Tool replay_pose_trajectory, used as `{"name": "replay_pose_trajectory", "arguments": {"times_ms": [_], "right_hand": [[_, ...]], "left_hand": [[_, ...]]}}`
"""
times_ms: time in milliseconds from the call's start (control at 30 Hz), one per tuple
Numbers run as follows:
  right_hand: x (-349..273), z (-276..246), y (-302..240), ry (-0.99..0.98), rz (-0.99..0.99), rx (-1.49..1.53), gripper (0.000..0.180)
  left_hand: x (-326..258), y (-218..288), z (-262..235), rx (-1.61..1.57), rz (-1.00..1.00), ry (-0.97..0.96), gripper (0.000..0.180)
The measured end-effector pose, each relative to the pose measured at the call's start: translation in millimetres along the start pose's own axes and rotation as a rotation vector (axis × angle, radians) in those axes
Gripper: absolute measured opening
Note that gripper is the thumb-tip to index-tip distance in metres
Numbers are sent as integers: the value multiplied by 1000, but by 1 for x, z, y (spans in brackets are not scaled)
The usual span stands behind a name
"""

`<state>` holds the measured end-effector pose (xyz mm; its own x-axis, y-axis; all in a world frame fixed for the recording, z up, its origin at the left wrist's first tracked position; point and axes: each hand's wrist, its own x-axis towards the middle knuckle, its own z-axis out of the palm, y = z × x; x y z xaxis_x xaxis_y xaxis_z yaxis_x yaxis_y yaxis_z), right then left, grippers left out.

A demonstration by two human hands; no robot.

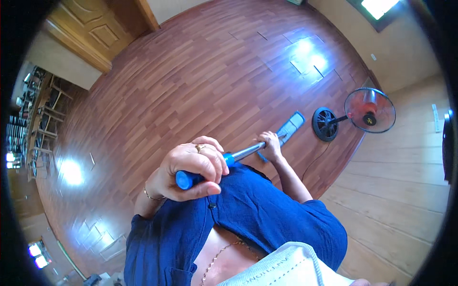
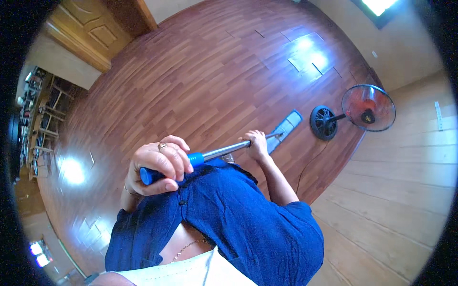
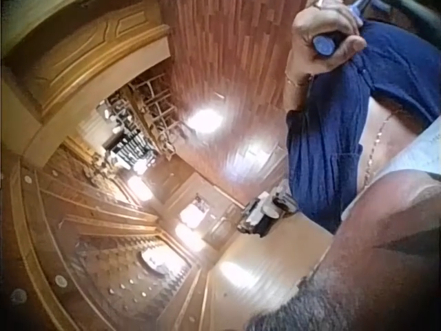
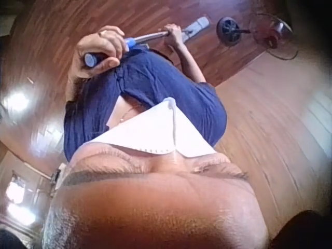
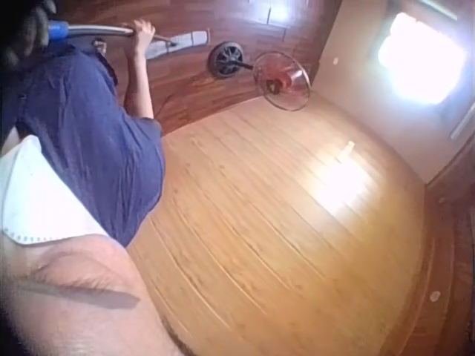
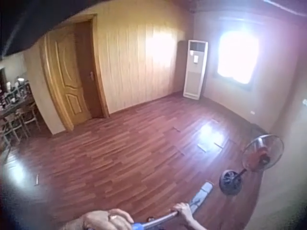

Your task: Mopping the wooden floor of a large showroom using a flat mop.

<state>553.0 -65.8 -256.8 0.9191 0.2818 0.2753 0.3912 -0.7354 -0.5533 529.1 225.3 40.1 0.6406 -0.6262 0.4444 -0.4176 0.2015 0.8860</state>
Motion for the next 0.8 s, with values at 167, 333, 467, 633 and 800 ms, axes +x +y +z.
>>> {"name": "replay_pose_trajectory", "arguments": {"times_ms": [167,333,467,633,800], "right_hand": [[50,14,27,-62,-17,-68,19],[87,56,46,-281,-50,164,23],[121,82,-5,-410,-285,115,29],[134,124,-87,-640,-624,205,31],[106,165,-187,-811,-850,308,28]], "left_hand": [[-17,-17,17,132,-51,145,13],[-48,-22,31,189,-88,264,12],[-73,6,34,337,-115,390,16],[-113,51,49,658,18,520,22],[-144,108,74,848,88,595,27]]}}
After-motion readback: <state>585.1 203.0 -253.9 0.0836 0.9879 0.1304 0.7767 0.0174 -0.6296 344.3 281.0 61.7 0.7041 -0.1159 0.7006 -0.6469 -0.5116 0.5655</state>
